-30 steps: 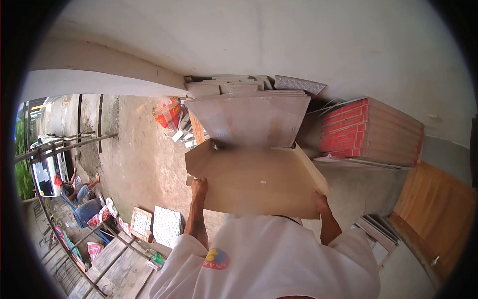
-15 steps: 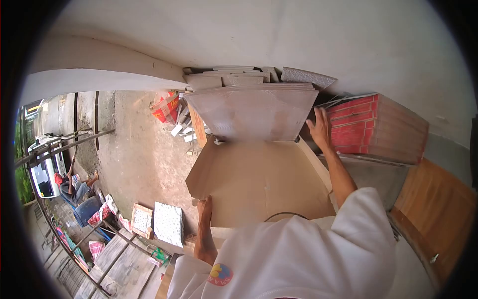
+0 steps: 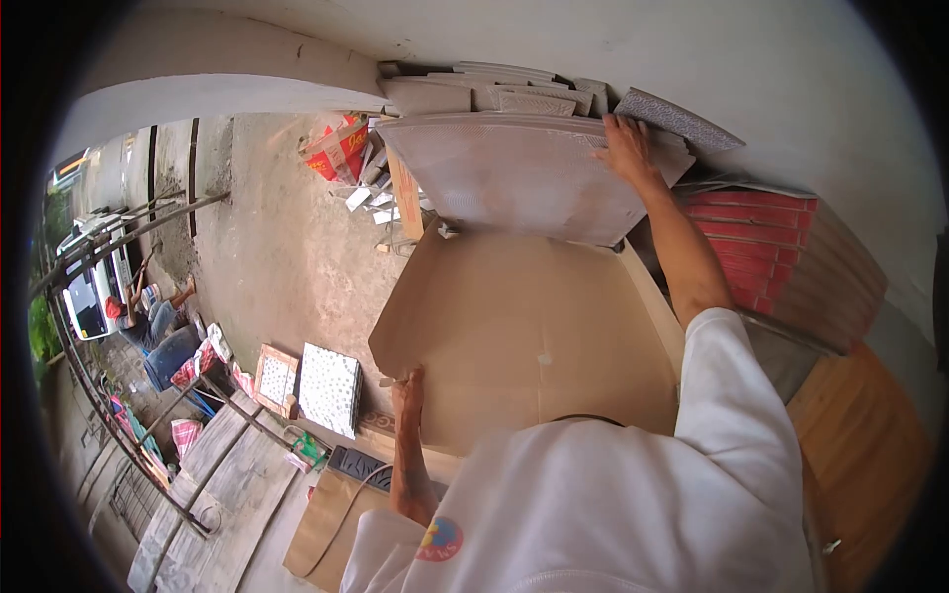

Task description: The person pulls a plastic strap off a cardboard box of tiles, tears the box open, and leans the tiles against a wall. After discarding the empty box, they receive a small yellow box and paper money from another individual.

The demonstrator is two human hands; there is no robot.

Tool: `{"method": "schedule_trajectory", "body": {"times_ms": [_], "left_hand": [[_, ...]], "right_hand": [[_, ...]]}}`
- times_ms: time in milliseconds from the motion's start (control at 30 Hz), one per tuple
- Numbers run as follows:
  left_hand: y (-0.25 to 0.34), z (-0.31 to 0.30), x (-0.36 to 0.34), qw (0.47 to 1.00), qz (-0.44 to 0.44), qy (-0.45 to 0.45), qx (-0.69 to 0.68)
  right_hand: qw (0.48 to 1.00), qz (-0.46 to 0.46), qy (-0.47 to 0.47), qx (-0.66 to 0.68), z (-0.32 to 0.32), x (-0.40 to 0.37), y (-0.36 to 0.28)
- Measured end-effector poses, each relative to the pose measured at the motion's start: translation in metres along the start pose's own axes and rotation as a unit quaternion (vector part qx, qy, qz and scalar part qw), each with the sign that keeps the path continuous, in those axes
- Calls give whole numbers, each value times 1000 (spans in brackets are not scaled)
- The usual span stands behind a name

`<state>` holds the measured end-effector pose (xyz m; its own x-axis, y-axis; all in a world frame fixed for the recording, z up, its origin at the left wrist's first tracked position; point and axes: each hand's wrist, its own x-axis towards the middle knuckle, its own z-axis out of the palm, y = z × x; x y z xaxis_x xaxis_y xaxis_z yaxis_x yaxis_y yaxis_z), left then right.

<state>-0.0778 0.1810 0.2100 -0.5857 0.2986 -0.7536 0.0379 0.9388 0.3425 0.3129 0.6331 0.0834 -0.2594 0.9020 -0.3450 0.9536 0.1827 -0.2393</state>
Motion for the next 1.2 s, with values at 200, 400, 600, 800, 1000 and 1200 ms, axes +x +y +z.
{"method": "schedule_trajectory", "body": {"times_ms": [200, 400, 600, 800, 1000, 1200], "left_hand": [[-78, -8, 10, 995, -85, -13, 59], [-19, 3, -19, 998, -21, 26, 50], [49, 7, -3, 990, -10, 29, 138], [46, 9, -3, 986, 11, 35, 163], [17, 5, 27, 993, 64, 19, 102], [37, -1, 7, 995, 57, -74, 22]], "right_hand": [[996, 11, -12, 85, 0, 11, 12], [998, 7, 20, 66, 8, 1, 12], [999, -3, 23, 32, 4, 0, 11], [997, -15, 67, 45, 12, -21, 17], [987, 65, 76, 129, 11, -249, -18], [931, 339, -108, 86, 46, -491, 31]]}}
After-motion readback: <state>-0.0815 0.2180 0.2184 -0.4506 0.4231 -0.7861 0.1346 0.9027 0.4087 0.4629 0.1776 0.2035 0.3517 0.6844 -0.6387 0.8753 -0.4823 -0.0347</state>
